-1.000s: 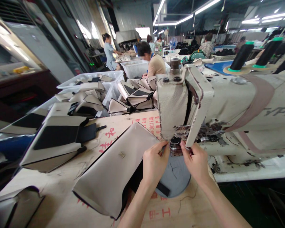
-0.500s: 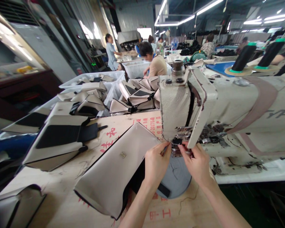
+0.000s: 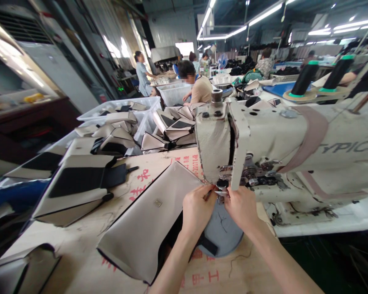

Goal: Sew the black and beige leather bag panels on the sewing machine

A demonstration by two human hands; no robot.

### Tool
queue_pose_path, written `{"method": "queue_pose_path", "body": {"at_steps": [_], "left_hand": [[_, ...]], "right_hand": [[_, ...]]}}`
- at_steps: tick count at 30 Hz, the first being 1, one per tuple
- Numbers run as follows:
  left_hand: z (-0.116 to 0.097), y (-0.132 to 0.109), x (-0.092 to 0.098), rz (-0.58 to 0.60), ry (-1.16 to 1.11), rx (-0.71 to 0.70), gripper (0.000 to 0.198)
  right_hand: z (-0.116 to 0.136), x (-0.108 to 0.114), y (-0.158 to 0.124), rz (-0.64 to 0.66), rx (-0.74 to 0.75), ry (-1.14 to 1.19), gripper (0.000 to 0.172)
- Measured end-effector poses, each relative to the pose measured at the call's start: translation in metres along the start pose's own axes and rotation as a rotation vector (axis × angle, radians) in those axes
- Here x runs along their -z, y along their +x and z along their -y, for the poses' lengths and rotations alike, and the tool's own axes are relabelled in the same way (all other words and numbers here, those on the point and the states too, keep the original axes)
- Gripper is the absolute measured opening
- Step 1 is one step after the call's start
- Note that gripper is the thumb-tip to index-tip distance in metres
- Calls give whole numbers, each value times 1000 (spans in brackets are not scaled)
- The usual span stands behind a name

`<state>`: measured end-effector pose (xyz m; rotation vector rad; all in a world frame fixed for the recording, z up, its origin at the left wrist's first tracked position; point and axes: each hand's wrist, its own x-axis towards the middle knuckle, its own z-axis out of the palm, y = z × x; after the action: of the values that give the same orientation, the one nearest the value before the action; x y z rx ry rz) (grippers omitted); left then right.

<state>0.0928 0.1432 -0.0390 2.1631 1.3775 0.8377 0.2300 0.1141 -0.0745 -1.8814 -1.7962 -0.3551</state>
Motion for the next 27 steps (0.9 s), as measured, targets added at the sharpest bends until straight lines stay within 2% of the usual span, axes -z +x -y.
{"method": "queue_pose_path", "body": {"at_steps": [4,8,11,15,23,27], "left_hand": [[-2,-4,8,-32,66,-41,21],[-5,-16,10,-118,64,-170,26],[-8,-23,6,-135,81,-221,28],[-10,-22,0,-150,51,-197,28],[-9,-20,2,-196,-16,-122,22],[-2,-20,-2,-212,33,-100,27]], "right_hand": [[-2,9,-5,26,-1,78,19],[-7,26,-22,43,-41,414,15],[-9,34,-30,49,-59,560,13],[-9,37,-28,48,-52,614,10],[-8,34,-27,38,-99,664,19],[-6,33,-28,31,-97,658,20]]}}
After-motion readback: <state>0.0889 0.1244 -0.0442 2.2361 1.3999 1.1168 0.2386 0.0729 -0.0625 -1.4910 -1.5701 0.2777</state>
